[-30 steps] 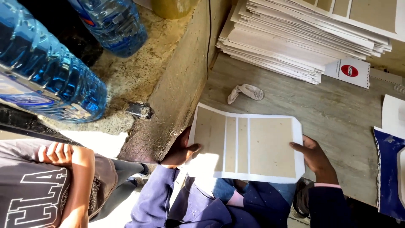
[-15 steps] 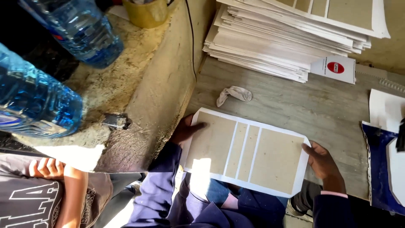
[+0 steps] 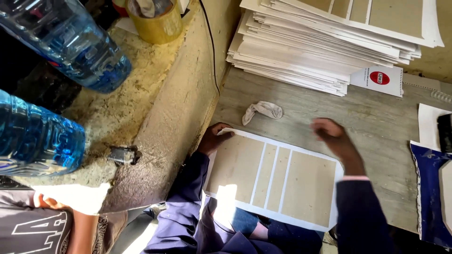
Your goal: Assembling paper folders by applying adhesive and folding along pre-scored lines on a work table.
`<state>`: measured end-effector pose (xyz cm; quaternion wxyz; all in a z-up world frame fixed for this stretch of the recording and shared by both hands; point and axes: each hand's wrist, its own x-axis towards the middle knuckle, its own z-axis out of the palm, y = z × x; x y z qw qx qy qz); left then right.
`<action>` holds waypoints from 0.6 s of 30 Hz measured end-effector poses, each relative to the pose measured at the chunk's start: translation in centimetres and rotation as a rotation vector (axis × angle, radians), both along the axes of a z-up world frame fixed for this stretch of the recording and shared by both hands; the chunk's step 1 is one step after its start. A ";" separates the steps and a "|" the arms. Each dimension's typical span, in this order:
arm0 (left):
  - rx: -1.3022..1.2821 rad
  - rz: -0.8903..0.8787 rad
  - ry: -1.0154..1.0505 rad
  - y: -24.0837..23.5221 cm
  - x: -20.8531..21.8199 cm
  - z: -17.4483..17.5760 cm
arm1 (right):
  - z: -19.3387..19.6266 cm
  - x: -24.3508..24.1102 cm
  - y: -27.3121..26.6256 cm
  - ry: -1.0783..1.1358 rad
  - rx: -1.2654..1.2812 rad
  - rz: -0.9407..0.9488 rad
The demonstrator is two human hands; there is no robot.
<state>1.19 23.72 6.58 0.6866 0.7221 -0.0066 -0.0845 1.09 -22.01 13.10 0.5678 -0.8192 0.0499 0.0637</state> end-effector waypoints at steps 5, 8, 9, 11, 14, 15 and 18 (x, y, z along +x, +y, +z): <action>0.010 -0.064 0.054 0.9 0.3 0.8 | 1.8 4.6 11.8 0.274 0.291 0.671; -0.011 -0.089 0.039 0.7 0.9 -0.1 | -4.6 11.1 13.5 -0.086 -0.005 0.274; -0.011 -0.088 0.040 0.9 1.1 0.0 | -4.0 10.6 14.0 -0.086 -0.004 0.275; 0.035 -0.163 0.024 0.8 1.3 0.0 | -2.9 9.2 14.6 -0.065 0.200 0.512; 0.044 -0.186 0.015 0.7 1.9 -0.9 | -0.2 5.0 14.5 0.115 0.011 0.671; 0.038 -0.190 0.015 0.7 2.0 -0.7 | 0.5 4.4 13.4 0.117 0.005 0.667; 0.076 -0.187 0.034 0.8 1.6 -0.5 | 1.3 3.3 10.9 0.149 -0.173 0.547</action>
